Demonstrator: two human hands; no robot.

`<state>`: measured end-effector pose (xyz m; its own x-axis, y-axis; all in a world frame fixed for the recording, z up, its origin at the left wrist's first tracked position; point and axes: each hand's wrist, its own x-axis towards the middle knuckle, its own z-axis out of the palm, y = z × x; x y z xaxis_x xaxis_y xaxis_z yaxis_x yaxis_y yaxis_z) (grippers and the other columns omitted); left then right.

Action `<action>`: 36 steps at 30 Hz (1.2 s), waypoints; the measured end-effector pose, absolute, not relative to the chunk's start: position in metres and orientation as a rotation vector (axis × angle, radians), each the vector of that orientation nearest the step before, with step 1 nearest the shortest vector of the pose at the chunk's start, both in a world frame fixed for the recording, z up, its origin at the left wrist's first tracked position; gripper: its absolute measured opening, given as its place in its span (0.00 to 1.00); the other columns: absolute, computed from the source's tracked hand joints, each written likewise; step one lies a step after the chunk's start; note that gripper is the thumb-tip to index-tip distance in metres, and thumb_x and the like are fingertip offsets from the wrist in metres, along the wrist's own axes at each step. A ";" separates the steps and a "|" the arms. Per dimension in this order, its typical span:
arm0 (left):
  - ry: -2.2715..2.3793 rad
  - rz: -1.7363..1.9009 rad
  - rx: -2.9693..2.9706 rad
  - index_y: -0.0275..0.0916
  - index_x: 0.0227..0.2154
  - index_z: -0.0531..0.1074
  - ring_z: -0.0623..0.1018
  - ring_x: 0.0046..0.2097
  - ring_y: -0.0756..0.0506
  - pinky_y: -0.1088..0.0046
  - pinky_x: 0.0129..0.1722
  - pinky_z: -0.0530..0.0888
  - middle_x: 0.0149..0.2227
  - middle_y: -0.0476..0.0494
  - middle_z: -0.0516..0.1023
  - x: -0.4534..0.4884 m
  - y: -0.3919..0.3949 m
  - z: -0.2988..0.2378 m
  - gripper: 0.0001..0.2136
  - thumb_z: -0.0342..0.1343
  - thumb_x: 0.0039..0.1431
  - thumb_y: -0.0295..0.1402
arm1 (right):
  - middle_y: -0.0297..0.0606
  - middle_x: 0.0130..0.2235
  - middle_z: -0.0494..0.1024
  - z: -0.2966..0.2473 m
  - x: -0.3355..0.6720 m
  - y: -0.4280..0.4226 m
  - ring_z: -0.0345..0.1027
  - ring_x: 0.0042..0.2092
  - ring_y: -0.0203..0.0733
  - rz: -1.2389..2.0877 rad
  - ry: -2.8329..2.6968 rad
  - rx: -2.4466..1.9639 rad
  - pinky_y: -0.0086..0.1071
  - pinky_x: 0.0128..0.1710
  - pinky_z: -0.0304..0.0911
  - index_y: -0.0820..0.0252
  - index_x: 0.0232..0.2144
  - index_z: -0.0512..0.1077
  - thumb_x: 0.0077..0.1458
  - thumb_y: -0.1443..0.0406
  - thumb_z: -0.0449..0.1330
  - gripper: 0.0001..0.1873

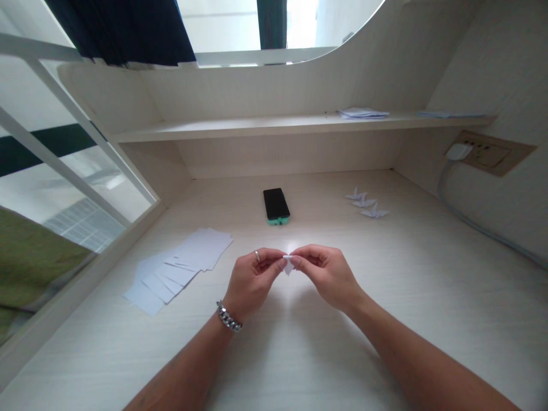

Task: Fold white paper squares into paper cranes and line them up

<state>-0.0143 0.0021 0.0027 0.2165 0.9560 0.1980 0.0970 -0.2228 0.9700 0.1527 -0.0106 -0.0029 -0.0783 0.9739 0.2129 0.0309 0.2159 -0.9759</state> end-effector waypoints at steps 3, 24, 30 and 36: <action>1.044 1.126 1.495 0.33 0.32 0.77 0.79 0.31 0.48 0.76 0.32 0.75 0.29 0.42 0.81 -0.013 0.001 0.004 0.08 0.64 0.50 0.33 | 0.38 0.30 0.80 -0.002 0.152 -0.011 0.72 0.33 0.40 1.066 -1.401 -1.059 0.32 0.34 0.66 0.62 0.30 0.78 0.53 0.61 0.63 0.08; 1.130 1.222 1.655 0.35 0.28 0.76 0.76 0.29 0.49 0.77 0.29 0.73 0.27 0.46 0.79 -0.011 -0.001 -0.002 0.06 0.61 0.54 0.34 | 0.39 0.30 0.80 -0.008 0.145 -0.013 0.73 0.33 0.41 1.044 -1.377 -1.042 0.33 0.34 0.67 0.61 0.30 0.78 0.52 0.60 0.64 0.10; 1.153 1.237 1.746 0.36 0.29 0.76 0.76 0.30 0.49 0.76 0.31 0.72 0.28 0.46 0.79 -0.012 -0.003 -0.001 0.05 0.59 0.55 0.32 | 0.39 0.29 0.79 -0.005 0.145 -0.015 0.71 0.31 0.41 0.990 -1.401 -1.086 0.32 0.32 0.66 0.61 0.30 0.76 0.52 0.59 0.64 0.10; 1.138 1.202 1.653 0.35 0.30 0.75 0.76 0.31 0.49 0.75 0.31 0.73 0.28 0.45 0.78 -0.008 -0.002 -0.001 0.07 0.60 0.55 0.35 | 0.39 0.27 0.78 -0.007 0.143 -0.015 0.70 0.30 0.40 1.000 -1.367 -1.085 0.32 0.31 0.65 0.61 0.28 0.75 0.53 0.59 0.63 0.10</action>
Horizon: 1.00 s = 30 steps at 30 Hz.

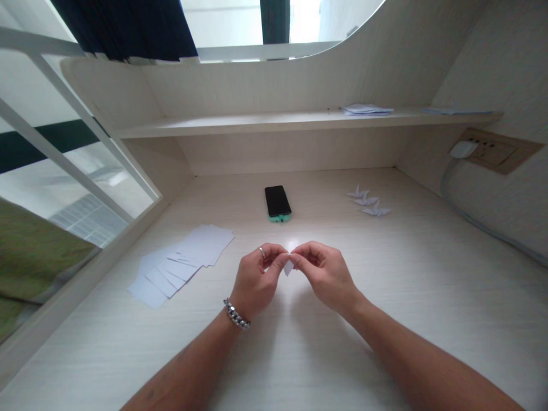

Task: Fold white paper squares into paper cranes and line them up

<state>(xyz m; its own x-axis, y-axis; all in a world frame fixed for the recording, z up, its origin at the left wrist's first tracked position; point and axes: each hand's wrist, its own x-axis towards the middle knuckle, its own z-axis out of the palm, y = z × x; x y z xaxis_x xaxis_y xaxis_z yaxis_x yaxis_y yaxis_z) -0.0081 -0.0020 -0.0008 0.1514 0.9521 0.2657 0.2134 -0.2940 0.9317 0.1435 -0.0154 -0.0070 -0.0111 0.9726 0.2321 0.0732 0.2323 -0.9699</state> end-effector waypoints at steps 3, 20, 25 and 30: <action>1.050 1.168 1.514 0.34 0.33 0.74 0.78 0.32 0.48 0.74 0.33 0.75 0.32 0.43 0.79 -0.005 -0.001 -0.003 0.10 0.62 0.53 0.36 | 0.38 0.27 0.77 -0.011 0.143 -0.012 0.69 0.30 0.40 0.987 -1.271 -1.079 0.33 0.31 0.65 0.62 0.28 0.75 0.52 0.58 0.63 0.11; 1.091 1.161 1.546 0.35 0.32 0.77 0.80 0.34 0.46 0.72 0.35 0.76 0.31 0.42 0.81 -0.008 0.001 -0.008 0.09 0.63 0.51 0.36 | 0.38 0.31 0.77 -0.012 0.149 -0.008 0.70 0.34 0.40 1.031 -1.399 -1.087 0.32 0.33 0.65 0.61 0.32 0.74 0.53 0.59 0.62 0.10; 1.070 1.196 1.431 0.34 0.32 0.77 0.80 0.31 0.46 0.72 0.33 0.77 0.29 0.43 0.81 -0.006 0.001 -0.005 0.10 0.65 0.49 0.36 | 0.36 0.27 0.76 -0.013 0.146 -0.009 0.69 0.30 0.39 0.983 -1.346 -1.102 0.32 0.32 0.64 0.61 0.28 0.73 0.54 0.59 0.62 0.10; 1.117 1.201 1.469 0.34 0.28 0.77 0.79 0.28 0.47 0.74 0.29 0.76 0.25 0.44 0.80 -0.009 0.002 -0.003 0.09 0.65 0.49 0.36 | 0.37 0.30 0.77 -0.015 0.147 -0.007 0.70 0.32 0.40 1.078 -1.360 -1.075 0.33 0.32 0.65 0.61 0.32 0.74 0.54 0.58 0.62 0.11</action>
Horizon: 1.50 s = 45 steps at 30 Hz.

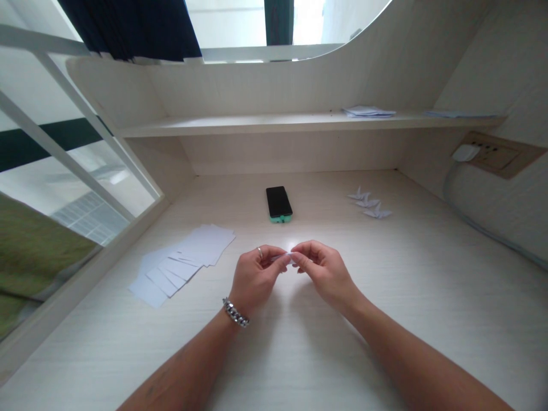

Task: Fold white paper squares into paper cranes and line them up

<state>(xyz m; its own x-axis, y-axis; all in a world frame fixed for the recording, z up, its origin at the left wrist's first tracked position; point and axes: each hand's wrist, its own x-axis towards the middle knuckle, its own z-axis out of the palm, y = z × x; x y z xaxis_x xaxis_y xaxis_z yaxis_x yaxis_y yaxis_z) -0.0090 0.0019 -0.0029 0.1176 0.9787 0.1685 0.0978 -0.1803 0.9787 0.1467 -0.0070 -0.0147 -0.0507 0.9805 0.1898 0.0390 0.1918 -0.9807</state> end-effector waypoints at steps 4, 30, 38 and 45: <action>1.109 1.168 1.465 0.34 0.28 0.77 0.79 0.29 0.47 0.74 0.30 0.76 0.26 0.43 0.80 -0.011 0.002 -0.004 0.09 0.66 0.48 0.34 | 0.37 0.29 0.76 -0.014 0.148 -0.007 0.70 0.32 0.39 1.075 -1.422 -1.101 0.33 0.32 0.65 0.61 0.30 0.74 0.54 0.59 0.61 0.10; 0.950 1.212 1.371 0.34 0.29 0.76 0.79 0.31 0.48 0.75 0.32 0.75 0.28 0.44 0.80 -0.007 0.000 -0.004 0.09 0.66 0.47 0.33 | 0.36 0.27 0.76 -0.011 0.150 -0.008 0.69 0.29 0.38 1.017 -1.403 -1.087 0.33 0.31 0.65 0.62 0.29 0.74 0.51 0.61 0.64 0.08; 0.970 1.290 1.461 0.35 0.28 0.76 0.78 0.30 0.48 0.75 0.31 0.75 0.27 0.45 0.80 -0.008 -0.001 -0.007 0.08 0.66 0.48 0.34 | 0.37 0.30 0.77 -0.010 0.149 -0.009 0.70 0.31 0.39 1.063 -1.409 -0.984 0.33 0.32 0.67 0.61 0.32 0.75 0.51 0.61 0.64 0.09; 1.014 1.327 1.425 0.34 0.26 0.77 0.77 0.28 0.50 0.76 0.29 0.74 0.25 0.46 0.79 -0.006 -0.003 0.001 0.07 0.66 0.48 0.32 | 0.38 0.33 0.77 -0.012 0.149 -0.008 0.70 0.34 0.39 1.072 -1.368 -0.952 0.33 0.32 0.68 0.61 0.34 0.74 0.52 0.60 0.64 0.10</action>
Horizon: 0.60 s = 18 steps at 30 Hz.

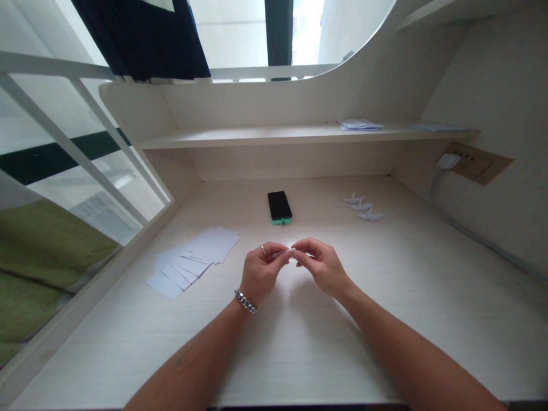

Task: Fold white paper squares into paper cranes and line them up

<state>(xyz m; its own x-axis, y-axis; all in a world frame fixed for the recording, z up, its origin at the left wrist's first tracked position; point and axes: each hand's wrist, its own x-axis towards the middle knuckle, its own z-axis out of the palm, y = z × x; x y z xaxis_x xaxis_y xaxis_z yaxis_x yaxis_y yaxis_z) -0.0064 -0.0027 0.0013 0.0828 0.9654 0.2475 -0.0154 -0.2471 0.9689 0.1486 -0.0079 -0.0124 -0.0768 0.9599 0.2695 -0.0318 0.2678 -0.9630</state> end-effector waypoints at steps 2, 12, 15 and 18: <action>1.024 1.357 1.413 0.34 0.26 0.77 0.77 0.27 0.50 0.76 0.29 0.74 0.24 0.46 0.79 -0.007 -0.002 0.002 0.06 0.66 0.47 0.32 | 0.37 0.33 0.76 -0.011 0.149 -0.008 0.69 0.33 0.39 1.055 -1.374 -0.968 0.33 0.31 0.67 0.61 0.33 0.74 0.52 0.60 0.63 0.10; 1.039 1.347 1.494 0.35 0.27 0.78 0.78 0.30 0.48 0.75 0.32 0.75 0.28 0.44 0.80 -0.004 -0.003 -0.003 0.05 0.66 0.48 0.31 | 0.36 0.30 0.74 -0.004 0.148 -0.015 0.68 0.32 0.38 0.820 -1.504 -1.055 0.32 0.33 0.66 0.60 0.30 0.72 0.57 0.63 0.58 0.07; 1.013 1.381 1.423 0.35 0.26 0.78 0.78 0.30 0.49 0.75 0.32 0.76 0.27 0.45 0.81 -0.002 -0.005 0.000 0.05 0.67 0.47 0.31 | 0.36 0.31 0.74 -0.002 0.145 -0.017 0.68 0.33 0.38 0.778 -1.483 -1.037 0.32 0.34 0.67 0.60 0.30 0.71 0.58 0.63 0.57 0.07; 1.009 1.435 1.360 0.35 0.27 0.77 0.79 0.28 0.49 0.75 0.31 0.77 0.26 0.46 0.81 -0.001 -0.005 0.003 0.07 0.67 0.46 0.32 | 0.37 0.33 0.75 -0.002 0.144 -0.017 0.68 0.33 0.38 0.848 -1.449 -1.019 0.32 0.33 0.67 0.59 0.34 0.71 0.59 0.60 0.57 0.09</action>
<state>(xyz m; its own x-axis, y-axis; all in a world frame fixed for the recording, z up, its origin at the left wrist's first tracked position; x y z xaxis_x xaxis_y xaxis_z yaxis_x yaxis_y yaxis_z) -0.0010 -0.0054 0.0033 -0.0021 0.9620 0.2729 -0.0684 -0.2724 0.9597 0.1443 -0.0172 -0.0020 -0.0110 0.9282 0.3719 0.1309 0.3700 -0.9197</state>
